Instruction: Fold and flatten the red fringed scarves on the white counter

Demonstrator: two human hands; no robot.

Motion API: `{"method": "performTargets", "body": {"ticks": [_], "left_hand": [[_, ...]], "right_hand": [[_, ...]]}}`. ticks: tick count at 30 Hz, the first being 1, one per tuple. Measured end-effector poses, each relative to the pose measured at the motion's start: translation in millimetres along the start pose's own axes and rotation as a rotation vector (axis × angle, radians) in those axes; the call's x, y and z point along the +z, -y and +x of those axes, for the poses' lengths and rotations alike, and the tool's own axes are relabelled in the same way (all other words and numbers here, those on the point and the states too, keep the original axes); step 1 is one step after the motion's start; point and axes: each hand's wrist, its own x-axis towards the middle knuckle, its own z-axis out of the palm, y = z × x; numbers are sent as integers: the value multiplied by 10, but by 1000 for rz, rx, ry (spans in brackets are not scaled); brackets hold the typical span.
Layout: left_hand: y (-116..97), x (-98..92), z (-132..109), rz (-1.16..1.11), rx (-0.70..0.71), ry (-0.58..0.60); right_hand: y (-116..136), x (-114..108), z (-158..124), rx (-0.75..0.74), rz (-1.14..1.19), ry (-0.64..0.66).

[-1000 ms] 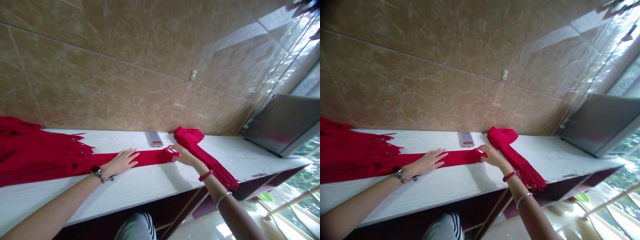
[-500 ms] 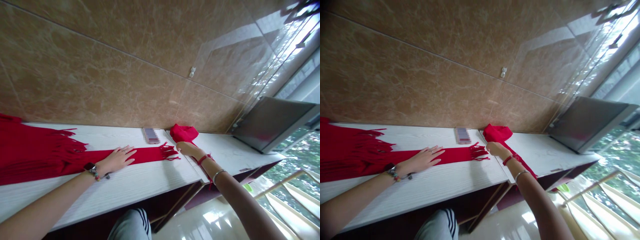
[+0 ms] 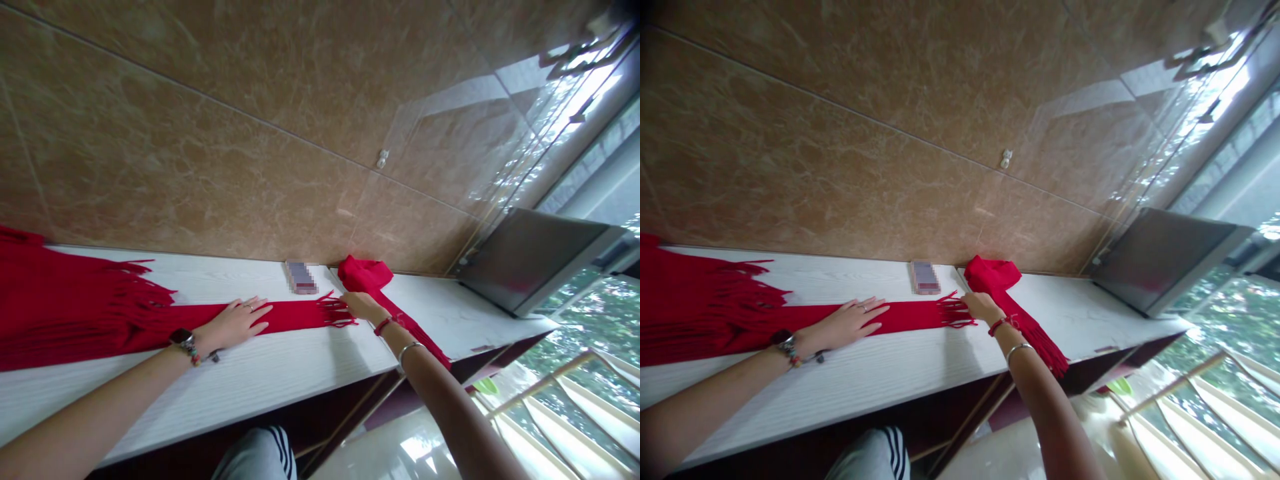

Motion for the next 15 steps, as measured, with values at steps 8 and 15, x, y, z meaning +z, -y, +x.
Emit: {"method": "performTargets", "body": {"ticks": [8, 15], "left_hand": [[12, 29, 23, -28, -1, -28], [-25, -15, -6, -21, -1, -12]], "right_hand": [[280, -167, 157, -55, 39, -76], [340, -73, 270, -16, -16, 44]]}}
